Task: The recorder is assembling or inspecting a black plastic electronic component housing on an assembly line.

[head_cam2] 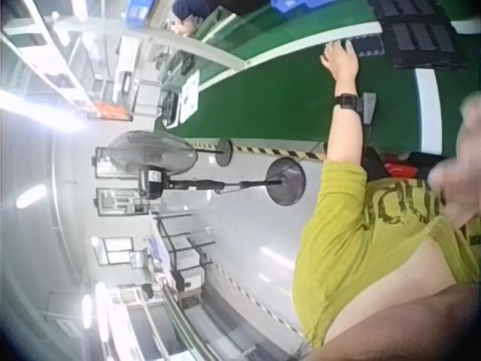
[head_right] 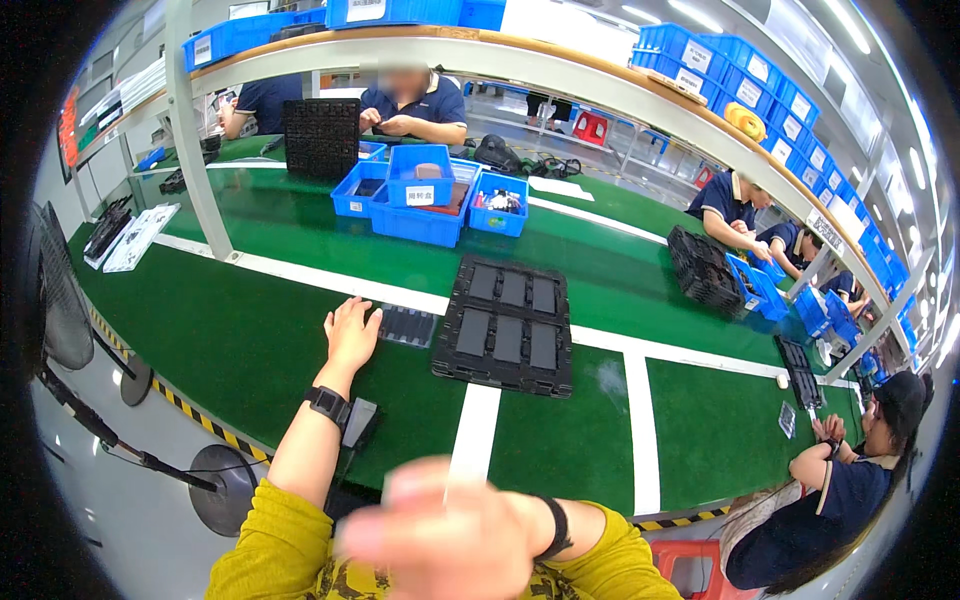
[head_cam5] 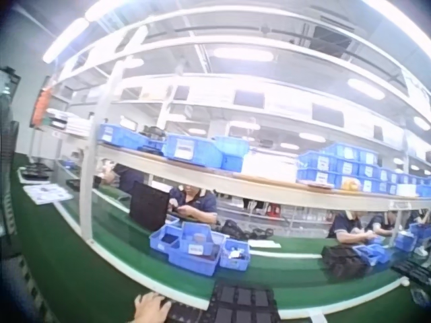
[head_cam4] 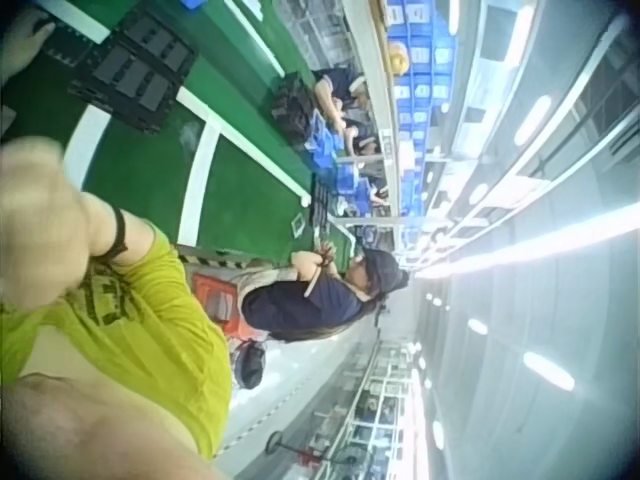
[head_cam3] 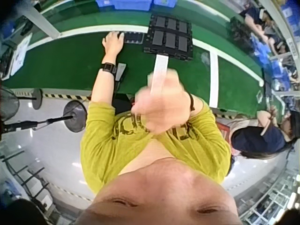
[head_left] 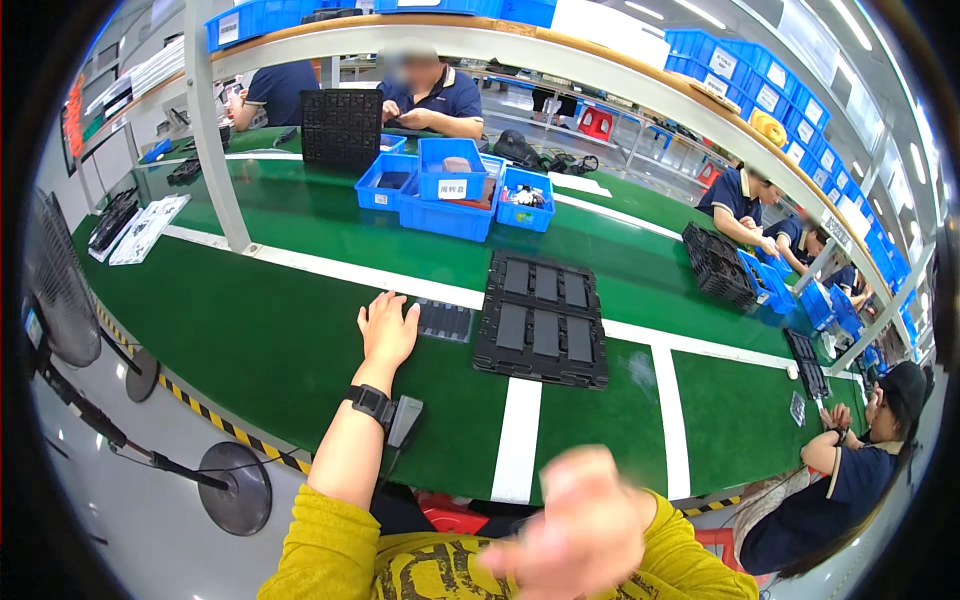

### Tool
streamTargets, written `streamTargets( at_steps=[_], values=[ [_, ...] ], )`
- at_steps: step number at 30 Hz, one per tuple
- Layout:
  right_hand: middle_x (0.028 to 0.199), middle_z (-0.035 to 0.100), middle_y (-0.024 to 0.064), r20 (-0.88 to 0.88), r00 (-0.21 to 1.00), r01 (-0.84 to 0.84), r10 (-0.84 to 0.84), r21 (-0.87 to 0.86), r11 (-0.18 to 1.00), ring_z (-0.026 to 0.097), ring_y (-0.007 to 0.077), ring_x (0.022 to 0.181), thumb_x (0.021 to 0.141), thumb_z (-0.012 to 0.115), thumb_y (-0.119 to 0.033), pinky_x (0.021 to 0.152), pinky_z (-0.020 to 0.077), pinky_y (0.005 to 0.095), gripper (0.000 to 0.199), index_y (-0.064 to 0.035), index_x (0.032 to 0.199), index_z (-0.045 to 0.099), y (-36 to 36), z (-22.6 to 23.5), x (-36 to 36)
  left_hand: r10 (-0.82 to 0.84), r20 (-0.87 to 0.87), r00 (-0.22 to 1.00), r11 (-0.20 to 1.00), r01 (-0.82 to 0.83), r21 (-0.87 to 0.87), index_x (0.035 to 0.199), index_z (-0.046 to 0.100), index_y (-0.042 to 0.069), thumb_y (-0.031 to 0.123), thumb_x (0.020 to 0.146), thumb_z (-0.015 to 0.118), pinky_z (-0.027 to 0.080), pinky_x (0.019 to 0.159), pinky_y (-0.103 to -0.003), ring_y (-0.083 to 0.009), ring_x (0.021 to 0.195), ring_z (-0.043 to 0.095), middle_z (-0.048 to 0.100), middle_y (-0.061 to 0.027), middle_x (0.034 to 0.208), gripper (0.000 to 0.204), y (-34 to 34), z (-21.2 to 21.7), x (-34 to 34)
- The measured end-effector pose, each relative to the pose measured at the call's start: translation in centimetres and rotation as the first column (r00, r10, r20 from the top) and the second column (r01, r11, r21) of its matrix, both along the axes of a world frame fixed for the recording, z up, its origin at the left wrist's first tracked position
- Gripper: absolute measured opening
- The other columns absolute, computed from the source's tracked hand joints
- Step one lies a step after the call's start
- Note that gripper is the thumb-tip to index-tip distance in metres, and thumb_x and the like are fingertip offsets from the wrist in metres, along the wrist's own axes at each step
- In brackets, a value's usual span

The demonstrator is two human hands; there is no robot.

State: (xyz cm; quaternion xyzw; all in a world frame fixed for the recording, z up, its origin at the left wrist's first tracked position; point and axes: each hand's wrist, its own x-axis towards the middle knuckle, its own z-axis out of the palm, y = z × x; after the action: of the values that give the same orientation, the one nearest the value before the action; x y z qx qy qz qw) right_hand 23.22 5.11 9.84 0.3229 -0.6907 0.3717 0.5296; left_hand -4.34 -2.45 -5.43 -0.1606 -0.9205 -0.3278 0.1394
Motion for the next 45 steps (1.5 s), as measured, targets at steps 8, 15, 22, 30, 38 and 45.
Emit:
streamTargets(
  at_steps=[8, 15, 22, 30, 38, 45],
  values=[
    [0.067, 0.049, 0.0092, -0.283, 0.264, -0.557, 0.922, -0.825, -0.094, 0.016, 0.0288, 0.130, 0.077, 0.042, -0.027, 0.108, 0.0072, 0.0418, 0.028, -0.0102, 0.054, 0.041, 4.7, 1.1, -4.4, 0.004, 0.007, 1.000, 1.000, -0.004, 0.010, 0.105, 0.055, 0.006, 0.032, 0.082, 0.048, 0.016, 0.101, -0.046, -0.0246, 0.118, 0.035, 0.045, -0.0125, 0.122, 0.035, 0.1, -0.4, 0.1],
    [0.069, 0.051, 0.0116, -0.284, 0.299, -0.614, 0.911, -0.788, -0.044, 0.016, 0.0277, 0.130, 0.076, 0.042, -0.026, 0.108, 0.0057, 0.0394, 0.028, -0.0098, 0.053, 0.039, 4.8, 1.1, -4.3, 0.003, 0.026, 1.000, 1.000, -0.003, 0.000, 0.105, 0.054, 0.004, 0.032, 0.083, 0.047, 0.016, 0.101, -0.048, -0.0240, 0.119, 0.033, 0.044, -0.0123, 0.123, 0.036, 0.0, -0.5, 0.0],
    [0.076, 0.058, 0.0190, -0.122, 0.416, -0.675, 0.901, -0.706, 0.216, 0.016, 0.0321, 0.129, 0.076, 0.041, -0.024, 0.106, 0.0069, 0.0415, 0.028, -0.0077, 0.053, 0.041, 4.9, 0.7, -4.0, 0.035, -0.048, 0.998, 0.992, -0.029, 0.120, 0.104, 0.054, 0.005, 0.027, 0.083, 0.049, 0.018, 0.099, -0.048, -0.0255, 0.117, 0.036, 0.045, -0.0119, 0.120, 0.031, -0.1, -0.2, 0.0],
    [0.076, 0.059, 0.0188, 0.014, 0.387, -0.644, 0.922, -0.711, 0.281, 0.019, 0.0332, 0.128, 0.076, 0.043, -0.024, 0.105, 0.0071, 0.0445, 0.027, -0.0068, 0.055, 0.045, 3.8, -0.3, -3.8, -0.534, -0.287, 0.795, 0.348, 0.516, 0.782, 0.082, 0.061, 0.001, 0.014, 0.084, 0.050, 0.038, 0.086, -0.033, -0.0231, 0.102, 0.051, 0.059, -0.0119, 0.099, 0.018, -0.6, 12.8, 10.7],
    [0.077, 0.061, 0.0166, 0.159, 0.457, -0.636, 0.875, -0.629, 0.446, 0.030, 0.0293, 0.123, 0.077, 0.048, -0.023, 0.101, 0.0138, 0.0455, 0.028, -0.0059, 0.054, 0.045, 2.2, -1.5, -3.6, -0.803, -0.362, 0.474, -0.069, 0.529, 0.846, 0.111, 0.054, 0.000, 0.012, 0.086, 0.049, 0.031, 0.096, -0.035, -0.0243, 0.118, 0.037, 0.048, -0.0149, 0.120, 0.028, -1.6, 14.7, 17.3],
    [0.077, 0.063, 0.0135, 0.322, 0.623, -0.598, 0.713, -0.392, 0.699, 0.032, 0.0283, 0.121, 0.079, 0.049, -0.023, 0.098, 0.0226, 0.0408, 0.029, -0.0052, 0.057, 0.047, 2.6, -1.8, -3.0, -0.800, -0.356, 0.482, -0.067, 0.519, 0.852, 0.112, 0.053, -0.001, 0.007, 0.086, 0.043, 0.040, 0.088, -0.037, -0.0294, 0.114, 0.042, 0.049, -0.0220, 0.115, 0.029, -2.1, 15.4, 18.7]
  ],
)
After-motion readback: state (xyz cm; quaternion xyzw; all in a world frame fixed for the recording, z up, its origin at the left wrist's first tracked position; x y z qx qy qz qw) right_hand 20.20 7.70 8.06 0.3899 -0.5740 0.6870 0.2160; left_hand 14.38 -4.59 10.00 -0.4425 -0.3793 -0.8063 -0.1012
